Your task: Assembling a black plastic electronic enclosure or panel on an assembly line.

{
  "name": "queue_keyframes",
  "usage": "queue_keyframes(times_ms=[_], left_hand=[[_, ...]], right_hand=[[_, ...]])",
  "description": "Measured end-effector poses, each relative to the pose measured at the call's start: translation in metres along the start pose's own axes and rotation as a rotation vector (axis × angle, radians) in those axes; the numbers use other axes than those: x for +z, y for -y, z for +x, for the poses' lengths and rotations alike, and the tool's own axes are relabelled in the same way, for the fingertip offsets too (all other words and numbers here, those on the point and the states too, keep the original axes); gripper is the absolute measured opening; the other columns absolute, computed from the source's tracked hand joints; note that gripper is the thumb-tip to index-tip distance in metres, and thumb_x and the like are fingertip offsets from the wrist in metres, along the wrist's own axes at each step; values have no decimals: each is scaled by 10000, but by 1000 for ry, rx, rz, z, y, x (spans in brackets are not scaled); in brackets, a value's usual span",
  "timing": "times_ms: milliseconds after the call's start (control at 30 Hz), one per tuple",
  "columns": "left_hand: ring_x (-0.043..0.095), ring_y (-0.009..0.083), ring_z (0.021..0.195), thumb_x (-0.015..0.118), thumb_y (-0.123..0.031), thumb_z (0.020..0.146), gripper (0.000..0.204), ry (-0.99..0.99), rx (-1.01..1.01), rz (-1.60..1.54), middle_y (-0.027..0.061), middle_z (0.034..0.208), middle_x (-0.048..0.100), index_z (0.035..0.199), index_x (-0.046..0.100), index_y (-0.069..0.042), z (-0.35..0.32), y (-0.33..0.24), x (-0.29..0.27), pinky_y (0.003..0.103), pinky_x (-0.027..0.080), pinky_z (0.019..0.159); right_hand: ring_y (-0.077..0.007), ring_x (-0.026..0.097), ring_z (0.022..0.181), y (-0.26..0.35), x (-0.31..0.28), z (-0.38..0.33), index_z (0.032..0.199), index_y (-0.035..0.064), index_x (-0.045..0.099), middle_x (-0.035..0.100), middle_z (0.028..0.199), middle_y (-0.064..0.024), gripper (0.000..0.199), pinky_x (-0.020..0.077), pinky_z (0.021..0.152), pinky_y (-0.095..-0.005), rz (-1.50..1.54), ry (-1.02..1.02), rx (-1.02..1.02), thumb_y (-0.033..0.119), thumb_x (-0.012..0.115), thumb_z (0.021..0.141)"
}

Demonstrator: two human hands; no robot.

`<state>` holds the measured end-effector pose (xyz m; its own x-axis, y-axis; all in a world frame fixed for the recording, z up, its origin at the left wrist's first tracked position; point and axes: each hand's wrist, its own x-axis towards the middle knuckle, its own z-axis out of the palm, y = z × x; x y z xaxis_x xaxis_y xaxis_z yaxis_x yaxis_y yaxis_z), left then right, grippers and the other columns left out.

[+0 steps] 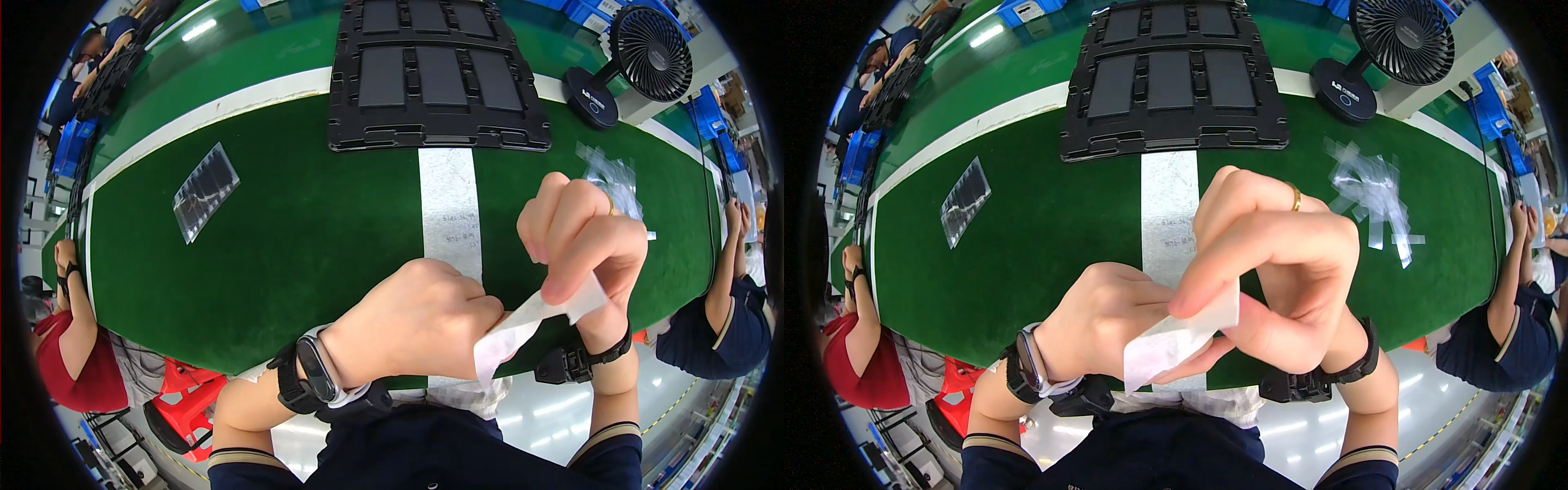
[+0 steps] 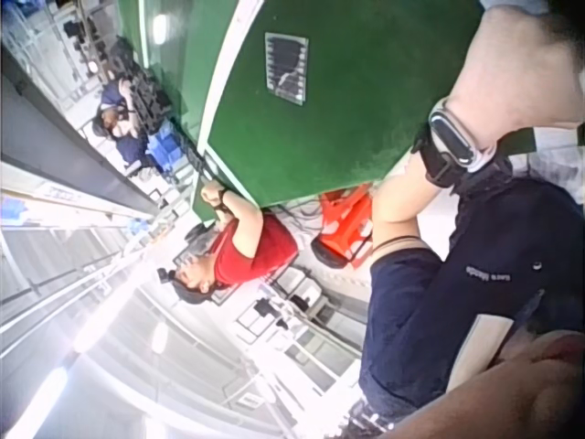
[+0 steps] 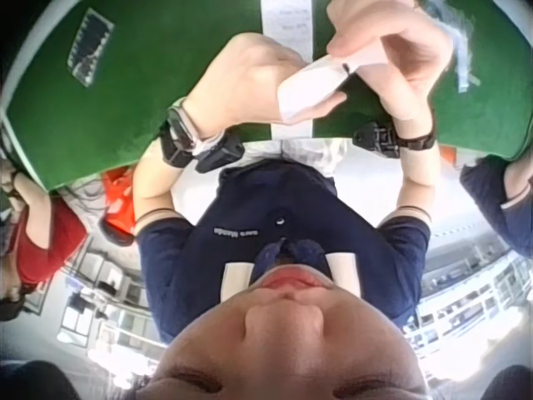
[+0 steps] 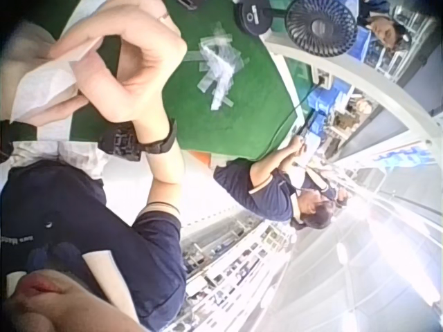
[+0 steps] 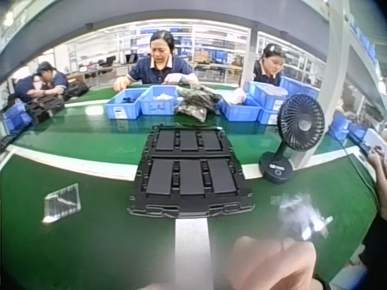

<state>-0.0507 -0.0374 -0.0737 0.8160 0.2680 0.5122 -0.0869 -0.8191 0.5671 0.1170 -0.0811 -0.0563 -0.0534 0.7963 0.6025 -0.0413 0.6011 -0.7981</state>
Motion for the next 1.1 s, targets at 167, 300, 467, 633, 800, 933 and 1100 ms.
queue_keyframes(times_ms=[167,300,467,633,800,933,1100], left_hand=[[492,159,380,751,-157,639,150,-12,33,30,-1,567,576,668,622,-85,4,-1,-2,248,368,341],[460,163,360,749,-164,646,163,16,32,69,-6,513,532,626,603,-92,6,-1,-6,258,354,338],[450,167,354,742,-173,658,175,12,13,79,-5,482,498,602,592,-103,6,-1,-4,266,349,335],[460,181,355,737,-177,663,155,49,-5,158,2,458,476,619,604,-110,8,-2,-4,281,349,335],[481,192,358,704,-159,693,78,37,-177,160,2,447,484,685,639,-117,7,2,-1,292,363,339],[485,183,353,682,-160,716,70,-23,-228,178,-5,445,488,674,637,-127,8,2,1,290,368,341],[487,166,344,673,-162,725,168,39,-344,156,-3,423,471,595,580,-115,11,3,1,281,365,343]], right_hand=[[-136,443,599,-3,0,-2,750,20,670,539,693,-29,169,339,536,-241,65,-38,-11,62,577,616],[-135,440,604,-4,2,-2,747,10,662,543,703,-43,162,340,555,-239,165,-98,32,64,577,620],[-134,445,625,-5,0,-4,758,7,655,541,716,-46,157,343,566,-237,213,-117,53,82,600,632],[-142,448,643,-6,-2,-3,765,4,649,531,725,-49,144,356,577,-241,193,-135,23,68,598,646],[-146,452,656,-3,-3,-2,767,0,645,533,736,-58,130,360,583,-239,87,-183,-4,30,594,651],[-143,465,671,-4,-5,-2,785,-11,640,544,758,-68,146,371,596,-237,-48,-190,-34,-29,565,661],[-131,499,723,-5,-9,-3,825,-22,631,559,795,-66,181,397,641,-233,-42,-229,25,-66,533,679]])
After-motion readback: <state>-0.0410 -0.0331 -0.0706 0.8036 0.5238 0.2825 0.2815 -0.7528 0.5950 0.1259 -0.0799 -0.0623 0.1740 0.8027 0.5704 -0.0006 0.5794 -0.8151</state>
